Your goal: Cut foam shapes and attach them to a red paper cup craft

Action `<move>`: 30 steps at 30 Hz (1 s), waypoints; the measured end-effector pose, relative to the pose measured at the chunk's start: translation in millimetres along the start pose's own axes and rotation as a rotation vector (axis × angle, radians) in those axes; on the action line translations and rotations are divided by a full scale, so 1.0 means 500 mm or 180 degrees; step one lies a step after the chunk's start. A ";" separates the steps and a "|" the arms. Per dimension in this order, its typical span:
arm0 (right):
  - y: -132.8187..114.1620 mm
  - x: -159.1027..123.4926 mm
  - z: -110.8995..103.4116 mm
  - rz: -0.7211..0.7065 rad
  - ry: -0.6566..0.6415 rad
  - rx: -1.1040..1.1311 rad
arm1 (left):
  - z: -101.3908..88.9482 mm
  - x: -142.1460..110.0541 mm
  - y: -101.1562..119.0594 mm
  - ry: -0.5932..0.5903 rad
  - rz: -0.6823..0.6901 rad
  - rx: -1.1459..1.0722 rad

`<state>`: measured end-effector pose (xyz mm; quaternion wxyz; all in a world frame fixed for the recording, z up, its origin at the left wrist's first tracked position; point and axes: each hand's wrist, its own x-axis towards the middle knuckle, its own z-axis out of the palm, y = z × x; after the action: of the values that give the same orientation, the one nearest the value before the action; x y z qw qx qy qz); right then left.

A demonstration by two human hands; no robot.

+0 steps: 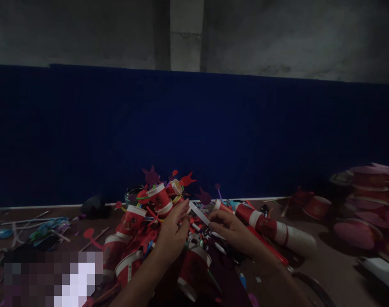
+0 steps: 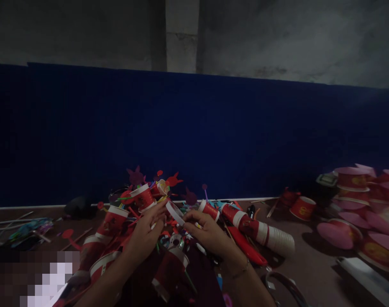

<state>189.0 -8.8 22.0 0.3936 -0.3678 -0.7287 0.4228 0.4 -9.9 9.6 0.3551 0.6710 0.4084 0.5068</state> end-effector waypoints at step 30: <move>-0.007 -0.004 0.017 -0.0308 -0.0409 -0.0329 | 0.002 -0.010 0.016 0.0262 0.0548 -0.0757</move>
<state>181.8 -14.7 21.9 0.3465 -0.3242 -0.7902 0.3878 2.3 -17.8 14.6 0.3702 0.6354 0.3006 0.6073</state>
